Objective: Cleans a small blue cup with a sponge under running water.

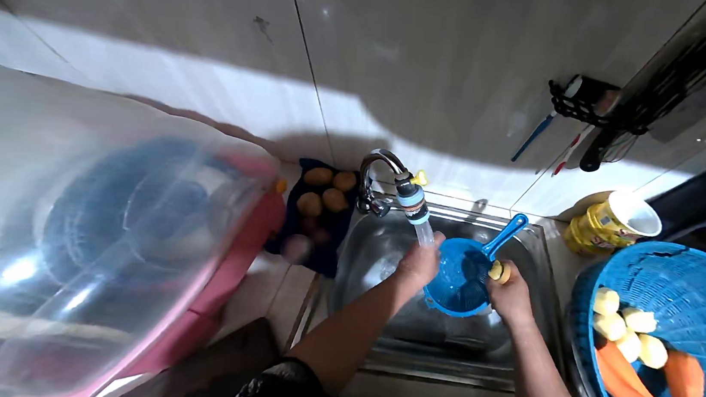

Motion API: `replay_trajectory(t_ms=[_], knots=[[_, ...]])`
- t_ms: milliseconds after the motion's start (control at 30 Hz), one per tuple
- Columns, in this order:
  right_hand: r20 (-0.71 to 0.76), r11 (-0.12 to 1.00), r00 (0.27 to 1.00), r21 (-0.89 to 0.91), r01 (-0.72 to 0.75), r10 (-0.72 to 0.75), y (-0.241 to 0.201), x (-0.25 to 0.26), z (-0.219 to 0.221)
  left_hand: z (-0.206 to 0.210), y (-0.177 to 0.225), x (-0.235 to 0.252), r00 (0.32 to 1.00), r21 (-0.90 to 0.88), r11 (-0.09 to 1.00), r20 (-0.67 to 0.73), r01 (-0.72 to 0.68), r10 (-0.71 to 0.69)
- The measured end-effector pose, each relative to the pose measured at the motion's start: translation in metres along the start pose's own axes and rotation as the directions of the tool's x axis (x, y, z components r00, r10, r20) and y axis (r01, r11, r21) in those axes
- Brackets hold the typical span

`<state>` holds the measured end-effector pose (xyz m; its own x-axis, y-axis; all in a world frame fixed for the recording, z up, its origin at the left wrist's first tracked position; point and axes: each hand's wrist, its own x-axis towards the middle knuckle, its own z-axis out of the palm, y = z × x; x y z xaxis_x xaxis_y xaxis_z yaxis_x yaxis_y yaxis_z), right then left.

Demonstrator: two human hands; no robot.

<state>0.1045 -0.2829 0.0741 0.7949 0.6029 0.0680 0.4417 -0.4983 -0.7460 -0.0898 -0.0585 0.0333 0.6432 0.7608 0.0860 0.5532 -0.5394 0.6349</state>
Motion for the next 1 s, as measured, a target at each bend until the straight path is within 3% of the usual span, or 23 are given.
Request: replay_trajectory(t_ms=[200,567,700,800,900,1000], knots=[[0.03,0.999,0.999,-0.051,-0.02,0.021,-0.019,-0.01,-0.006,-0.001,-0.004,-0.019,0.995,-0.048,0.998,0.085,0.049,-0.044],[0.135,0.99,0.986,-0.116,-0.08,0.095,-0.022,-0.021,0.017,0.01,-0.044,-0.057,0.977,0.099,0.983,0.136,0.154,-0.167],[0.13,0.978,0.987,-0.198,-0.067,0.094,-0.021,-0.013,0.012,0.003,-0.03,-0.064,0.942,0.038,0.995,0.321,0.088,-0.095],[0.226,0.973,0.969,-0.227,-0.046,0.099,-0.027,-0.01,0.003,0.003,-0.023,-0.055,0.942,-0.073,0.994,0.331,0.083,-0.054],[0.424,0.977,0.888,-0.186,-0.104,0.175,-0.036,-0.013,0.005,0.001,-0.01,-0.037,0.947,0.035,0.999,0.321,-0.009,-0.003],[0.472,0.972,0.85,-0.124,-0.2,0.235,-0.027,-0.009,0.016,-0.009,-0.004,-0.022,0.917,0.08,0.991,0.394,-0.105,0.065]])
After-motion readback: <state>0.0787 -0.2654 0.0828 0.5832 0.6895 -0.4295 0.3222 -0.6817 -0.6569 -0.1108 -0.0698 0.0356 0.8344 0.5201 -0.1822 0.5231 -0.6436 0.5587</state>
